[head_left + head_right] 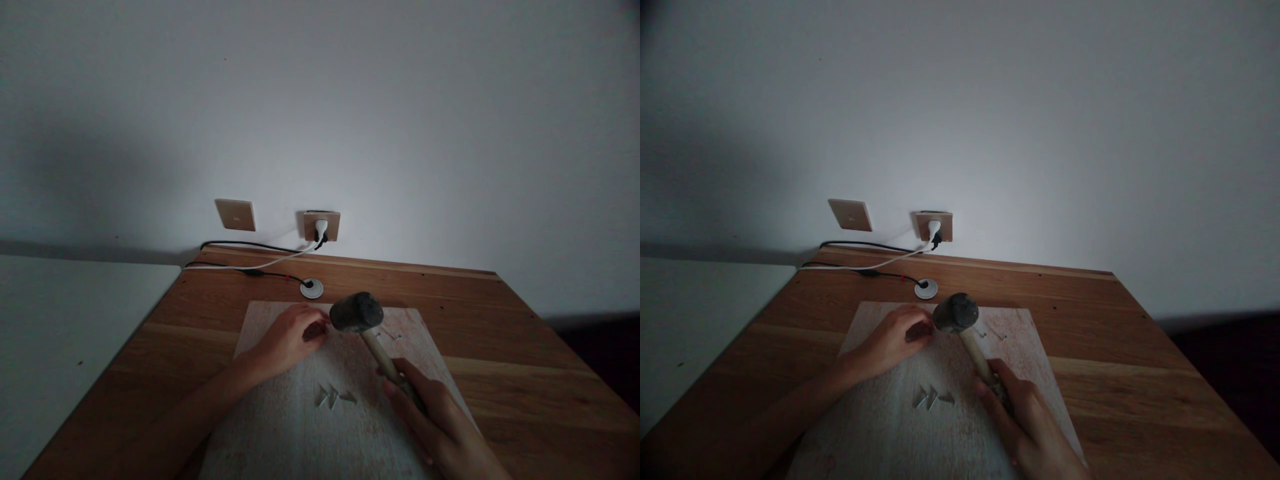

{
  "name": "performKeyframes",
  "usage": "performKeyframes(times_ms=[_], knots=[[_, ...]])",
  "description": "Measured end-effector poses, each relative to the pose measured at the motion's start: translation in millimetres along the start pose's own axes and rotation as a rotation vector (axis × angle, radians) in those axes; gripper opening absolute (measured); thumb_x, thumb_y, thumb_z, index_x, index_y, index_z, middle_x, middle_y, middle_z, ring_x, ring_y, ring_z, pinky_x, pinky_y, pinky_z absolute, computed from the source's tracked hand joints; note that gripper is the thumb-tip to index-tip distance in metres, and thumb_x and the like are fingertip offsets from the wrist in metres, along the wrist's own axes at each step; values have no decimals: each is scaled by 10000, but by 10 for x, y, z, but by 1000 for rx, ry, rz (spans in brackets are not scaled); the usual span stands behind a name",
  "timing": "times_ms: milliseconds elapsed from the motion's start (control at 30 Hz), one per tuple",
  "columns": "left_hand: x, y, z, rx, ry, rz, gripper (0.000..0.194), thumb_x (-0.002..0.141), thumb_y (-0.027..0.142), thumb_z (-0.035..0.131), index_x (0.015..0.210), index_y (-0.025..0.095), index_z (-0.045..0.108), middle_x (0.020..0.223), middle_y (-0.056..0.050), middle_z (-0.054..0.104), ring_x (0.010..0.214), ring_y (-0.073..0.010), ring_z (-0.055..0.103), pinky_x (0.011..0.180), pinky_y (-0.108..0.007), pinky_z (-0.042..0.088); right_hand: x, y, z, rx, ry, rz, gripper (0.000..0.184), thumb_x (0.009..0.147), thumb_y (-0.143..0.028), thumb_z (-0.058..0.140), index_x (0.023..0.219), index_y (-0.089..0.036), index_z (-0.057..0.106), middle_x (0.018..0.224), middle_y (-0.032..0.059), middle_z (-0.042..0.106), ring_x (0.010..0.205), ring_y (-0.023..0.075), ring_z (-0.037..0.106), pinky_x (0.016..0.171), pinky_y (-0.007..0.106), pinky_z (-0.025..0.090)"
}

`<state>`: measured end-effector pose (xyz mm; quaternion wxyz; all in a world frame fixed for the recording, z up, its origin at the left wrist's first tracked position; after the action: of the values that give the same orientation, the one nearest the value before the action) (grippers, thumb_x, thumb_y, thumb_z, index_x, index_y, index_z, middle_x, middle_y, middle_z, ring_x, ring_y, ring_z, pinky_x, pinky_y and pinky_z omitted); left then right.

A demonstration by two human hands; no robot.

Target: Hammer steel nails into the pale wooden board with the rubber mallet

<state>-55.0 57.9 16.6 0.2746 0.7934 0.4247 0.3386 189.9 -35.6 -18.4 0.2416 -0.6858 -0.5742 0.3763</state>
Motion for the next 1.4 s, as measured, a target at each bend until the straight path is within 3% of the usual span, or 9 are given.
performKeyframes(times_ms=[100, 200, 400, 600, 700, 900, 1100, 1400], knots=[[5, -37, 2, -34, 11, -35, 261, 802, -30, 753, 917, 204, 744, 975, -25, 803, 945, -208, 748, 860, -294, 567, 4, 31, 14, 4, -8, 15, 799, 906, -800, 580, 1422, -202, 702, 1246, 122, 798, 1295, 353, 700, 1169, 430, 504], [-1, -59, -2, -78, 28, -47, 301, 787, -50, 739, 947, 205, 746, 999, -25, 811, 937, -198, 757, 852, -281, 578, 11, 52, 33, -33, -27, 27, 839, 894, -830, 568, 1421, -191, 703, 1200, 129, 808, 1235, 372, 728, 1132, 469, 532], [-17, -124, 11, -67, 28, -86, 507, 776, -13, 725, 1228, 218, 735, 1007, -27, 814, 891, -199, 763, 828, -281, 583, 6, 18, 59, -84, -28, -61, 705, 948, -754, 573, 1391, -232, 741, 1113, 86, 835, 1135, 305, 771, 1038, 329, 577], [-19, -129, 0, -43, 22, -111, 575, 773, 21, 723, 1315, 211, 713, 965, -18, 793, 879, -206, 749, 849, -298, 571, -8, -23, 57, -97, -6, -88, 684, 939, -759, 581, 1346, -243, 771, 1108, 83, 840, 1116, 304, 785, 1014, 316, 593], [-24, -137, 5, -43, 12, -118, 601, 769, 21, 715, 1338, 215, 698, 981, -18, 793, 912, -210, 749, 878, -307, 569, 0, -68, 73, -114, -34, -104, 694, 935, -775, 574, 1328, -243, 784, 1056, 78, 842, 1065, 300, 793, 1006, 322, 599], [-16, -160, 26, -43, 3, -118, 601, 761, 13, 728, 1326, 215, 696, 1054, -33, 802, 980, -225, 758, 910, -323, 567, 13, -71, 128, -167, -105, -100, 738, 955, -779, 542, 1403, -227, 743, 1160, 107, 837, 1156, 333, 769, 1025, 364, 590], [-16, -141, 7, -35, 4, -128, 594, 750, 7, 755, 1305, 215, 711, 1124, -55, 809, 1065, -261, 759, 958, -344, 569, 7, -168, 122, -159, -103, -153, 764, 951, -825, 502, 1356, -237, 772, 1123, 108, 850, 1100, 332, 782, 993, 355, 603], [-16, -169, 13, -31, 4, -132, 584, 755, -14, 726, 1286, 228, 727, 1067, -32, 815, 1027, -249, 767, 932, -330, 581, -3, -210, 137, -164, -139, -155, 688, 976, -746, 532, 1352, -221, 772, 1115, 107, 848, 1093, 325, 781, 994, 357, 591]])
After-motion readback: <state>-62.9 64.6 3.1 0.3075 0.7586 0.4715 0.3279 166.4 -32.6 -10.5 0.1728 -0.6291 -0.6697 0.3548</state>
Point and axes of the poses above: each hand's wrist, its own x-axis towards the middle knuckle, its own z-axis out of the palm, y = z × x, the point moved 10 cm from there along x, towards the middle knuckle
